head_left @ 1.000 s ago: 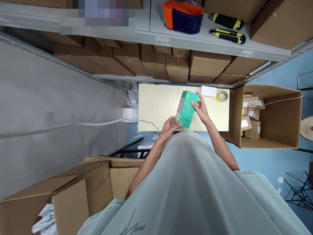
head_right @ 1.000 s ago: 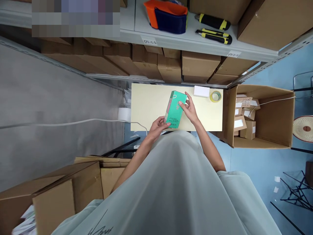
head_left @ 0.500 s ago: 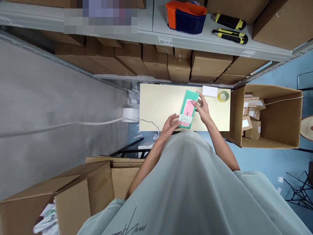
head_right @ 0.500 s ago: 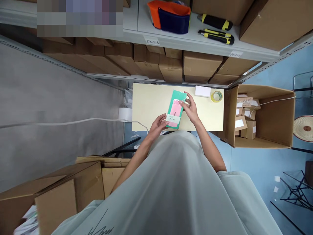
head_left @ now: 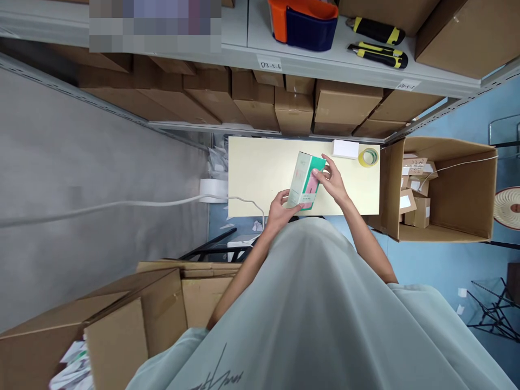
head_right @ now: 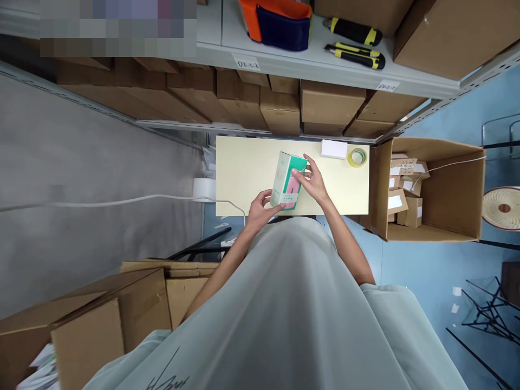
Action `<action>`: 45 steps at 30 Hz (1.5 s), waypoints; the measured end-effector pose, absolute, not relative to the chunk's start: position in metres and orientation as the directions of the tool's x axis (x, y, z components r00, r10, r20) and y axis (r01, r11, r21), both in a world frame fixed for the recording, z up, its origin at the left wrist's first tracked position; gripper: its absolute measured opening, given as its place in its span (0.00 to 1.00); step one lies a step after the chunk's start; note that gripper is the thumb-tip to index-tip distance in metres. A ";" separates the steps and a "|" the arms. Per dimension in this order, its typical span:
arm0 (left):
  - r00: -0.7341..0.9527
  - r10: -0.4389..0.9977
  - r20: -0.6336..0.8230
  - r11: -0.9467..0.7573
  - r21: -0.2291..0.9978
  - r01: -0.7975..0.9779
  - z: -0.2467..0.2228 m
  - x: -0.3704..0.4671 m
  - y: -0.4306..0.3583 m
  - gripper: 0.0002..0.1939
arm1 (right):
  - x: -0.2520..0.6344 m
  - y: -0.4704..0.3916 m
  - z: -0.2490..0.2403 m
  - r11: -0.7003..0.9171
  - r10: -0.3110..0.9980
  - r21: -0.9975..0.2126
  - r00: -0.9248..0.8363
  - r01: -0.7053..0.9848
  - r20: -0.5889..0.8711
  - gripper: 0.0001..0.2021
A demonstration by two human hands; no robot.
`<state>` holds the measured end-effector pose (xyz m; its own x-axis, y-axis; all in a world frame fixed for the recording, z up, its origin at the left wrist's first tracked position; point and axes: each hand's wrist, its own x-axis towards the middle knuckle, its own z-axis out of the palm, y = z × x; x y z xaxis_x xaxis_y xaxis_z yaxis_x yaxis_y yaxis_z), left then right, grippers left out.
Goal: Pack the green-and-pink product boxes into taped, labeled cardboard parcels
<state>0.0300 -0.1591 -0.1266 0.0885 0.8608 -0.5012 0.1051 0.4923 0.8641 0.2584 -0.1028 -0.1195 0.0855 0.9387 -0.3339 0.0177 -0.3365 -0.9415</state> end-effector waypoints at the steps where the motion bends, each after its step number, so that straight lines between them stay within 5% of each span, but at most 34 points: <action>1: 0.056 0.879 -0.473 0.461 0.875 0.149 -0.124 0.032 -0.160 0.42 | 0.258 -0.104 -0.123 -0.367 0.925 -0.930 0.112 0.019 -0.363 0.55; 6: 0.054 0.917 -0.396 0.378 0.904 0.201 -0.119 0.033 -0.162 0.41 | 0.257 -0.110 -0.132 -0.434 0.881 -0.899 0.186 -0.054 -0.436 0.53; 11: 0.332 0.705 -0.627 0.683 0.726 -0.082 -0.129 0.016 -0.153 0.38 | 0.266 -0.113 -0.127 -0.453 0.879 -0.877 0.083 -0.160 -0.470 0.41; 15: 0.474 0.610 -0.635 0.759 0.639 -0.122 -0.133 0.012 -0.151 0.37 | 0.271 -0.111 -0.129 -0.467 0.880 -0.868 0.010 -0.171 -0.475 0.43; 19: 0.345 0.735 -0.584 0.640 0.765 -0.070 -0.139 0.017 -0.156 0.39 | 0.278 -0.108 -0.131 -0.431 0.902 -0.891 -0.040 -0.145 -0.430 0.46; 22: 0.170 0.870 -0.462 0.445 0.886 0.129 -0.149 0.020 -0.160 0.39 | 0.283 -0.107 -0.130 -0.392 0.920 -0.915 -0.063 -0.097 -0.387 0.47; 26: 0.067 0.975 -0.213 0.162 0.881 0.445 -0.160 0.020 -0.166 0.35 | 0.284 -0.107 -0.136 -0.357 0.934 -0.934 -0.041 -0.022 -0.356 0.53; 29: 0.102 0.990 -0.099 0.032 0.852 0.522 -0.166 0.018 -0.171 0.37 | 0.278 -0.109 -0.141 -0.338 0.940 -0.941 -0.044 0.001 -0.338 0.60; 32: 0.078 0.993 -0.091 0.036 0.845 0.534 -0.175 0.017 -0.175 0.39 | 0.265 -0.114 -0.137 -0.271 0.960 -0.960 -0.055 0.074 -0.276 0.63; 39: -0.031 0.996 -0.078 0.084 0.899 0.431 -0.195 0.019 -0.172 0.40 | 0.232 -0.137 -0.104 -0.004 0.992 -0.905 -0.112 0.424 -0.057 0.47; 45: -0.052 0.993 -0.108 0.120 0.899 0.422 -0.191 0.005 -0.167 0.43 | 0.212 -0.116 -0.115 0.024 0.998 -0.885 -0.056 0.466 -0.003 0.43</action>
